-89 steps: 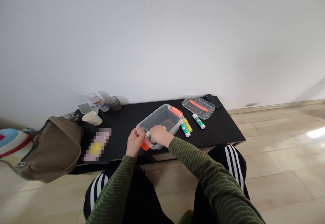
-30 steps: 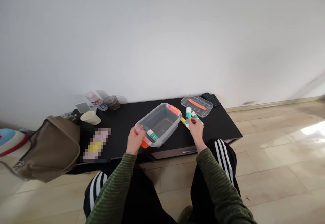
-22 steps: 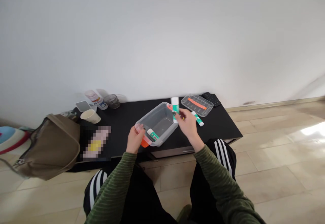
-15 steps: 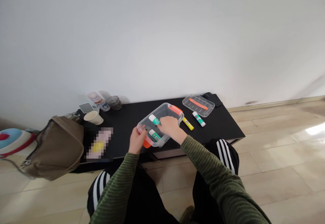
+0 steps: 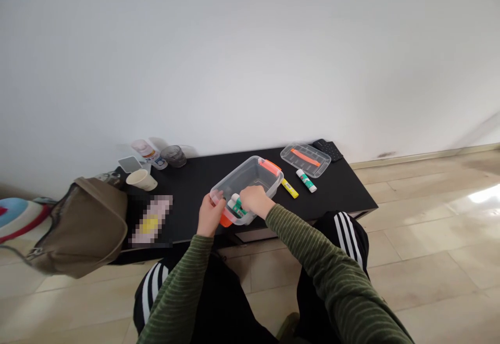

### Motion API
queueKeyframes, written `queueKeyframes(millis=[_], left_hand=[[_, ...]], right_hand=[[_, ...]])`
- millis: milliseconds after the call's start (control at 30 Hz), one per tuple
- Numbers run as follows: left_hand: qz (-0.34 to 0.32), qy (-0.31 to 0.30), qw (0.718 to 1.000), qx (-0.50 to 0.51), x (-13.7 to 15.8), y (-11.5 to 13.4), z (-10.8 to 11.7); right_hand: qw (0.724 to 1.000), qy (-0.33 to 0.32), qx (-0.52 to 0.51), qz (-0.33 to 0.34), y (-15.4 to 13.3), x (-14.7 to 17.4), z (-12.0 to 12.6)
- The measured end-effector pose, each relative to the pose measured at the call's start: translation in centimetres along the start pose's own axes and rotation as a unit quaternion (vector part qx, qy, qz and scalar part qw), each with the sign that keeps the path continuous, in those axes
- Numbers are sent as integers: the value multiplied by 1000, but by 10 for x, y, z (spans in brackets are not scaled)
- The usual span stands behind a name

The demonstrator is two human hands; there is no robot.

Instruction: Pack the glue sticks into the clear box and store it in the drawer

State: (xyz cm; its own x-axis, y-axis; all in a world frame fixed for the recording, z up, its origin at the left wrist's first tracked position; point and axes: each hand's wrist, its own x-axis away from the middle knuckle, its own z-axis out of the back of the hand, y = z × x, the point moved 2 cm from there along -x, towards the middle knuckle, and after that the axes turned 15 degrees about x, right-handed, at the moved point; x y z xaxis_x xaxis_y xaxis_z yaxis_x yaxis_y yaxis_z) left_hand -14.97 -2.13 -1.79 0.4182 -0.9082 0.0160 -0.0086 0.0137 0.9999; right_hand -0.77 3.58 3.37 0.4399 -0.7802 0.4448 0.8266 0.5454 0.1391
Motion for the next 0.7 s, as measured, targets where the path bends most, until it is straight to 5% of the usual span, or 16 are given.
queueKeyframes(millis=[233,400,500,600,700], left_hand=[[3,-3,1000,3,0,0,-1],[5,-3,1000,6,-2,-1,0],[9,-3,1000,13,-4,-3,0],[11,0,1000,11,-4,-4,0],[12,1,1000,5,-3,-3,0]], right_hand=[[999,-32,-5,18,-2,-5,1],[1000,16,-19,7,0,7,6],[985,157,-77,-3,8,23,7],[917,356,-167,-62,35,42,-1],[855,438,-221,-166,82,54,-23]])
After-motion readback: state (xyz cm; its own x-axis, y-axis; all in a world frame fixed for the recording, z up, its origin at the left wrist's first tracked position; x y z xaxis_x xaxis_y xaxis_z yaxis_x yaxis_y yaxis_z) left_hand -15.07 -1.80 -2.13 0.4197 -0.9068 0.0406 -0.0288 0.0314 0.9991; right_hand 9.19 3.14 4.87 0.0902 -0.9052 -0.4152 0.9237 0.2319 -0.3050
